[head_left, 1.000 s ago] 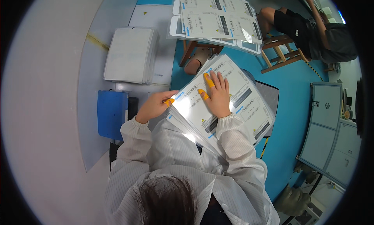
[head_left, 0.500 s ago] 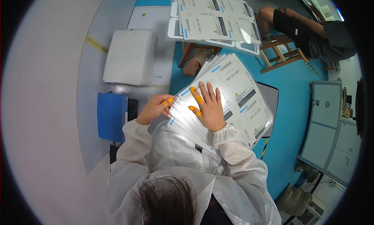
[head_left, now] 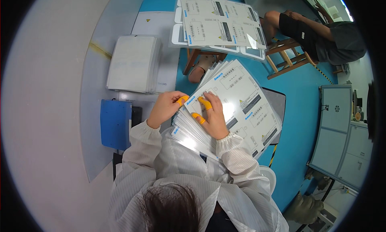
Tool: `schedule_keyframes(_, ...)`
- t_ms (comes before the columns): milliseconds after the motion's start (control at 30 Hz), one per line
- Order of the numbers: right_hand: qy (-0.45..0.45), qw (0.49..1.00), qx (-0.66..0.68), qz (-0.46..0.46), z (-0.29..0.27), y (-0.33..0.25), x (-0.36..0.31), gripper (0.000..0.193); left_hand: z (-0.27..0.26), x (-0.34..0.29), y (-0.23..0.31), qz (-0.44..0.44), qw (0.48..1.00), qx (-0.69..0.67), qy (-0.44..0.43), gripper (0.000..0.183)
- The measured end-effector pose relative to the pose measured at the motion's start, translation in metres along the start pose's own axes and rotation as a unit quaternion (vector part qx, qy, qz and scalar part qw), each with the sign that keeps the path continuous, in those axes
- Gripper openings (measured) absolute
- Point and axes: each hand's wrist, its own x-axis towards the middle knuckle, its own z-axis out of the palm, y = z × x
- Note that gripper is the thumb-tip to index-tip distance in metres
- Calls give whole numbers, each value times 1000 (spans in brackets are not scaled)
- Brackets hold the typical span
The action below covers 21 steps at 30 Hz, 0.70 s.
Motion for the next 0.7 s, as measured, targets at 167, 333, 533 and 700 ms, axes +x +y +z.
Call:
schedule_keyframes(167,64,988,137,0,16,-24,14,56,2,5,12,-16,999,44,-12,18)
schedule_keyframes(333,71,988,130,40,17,-14,10,44,7,4,5,-3,999,32,-1,21)
schedule_keyframes(533,80,988,120,59,16,-7,6,25,9,5,2,4,998,56,-10,21)
schedule_keyframes(700,115,988,98,27,22,-14,4,16,11,2,2,-3,1000,8,-1,25)
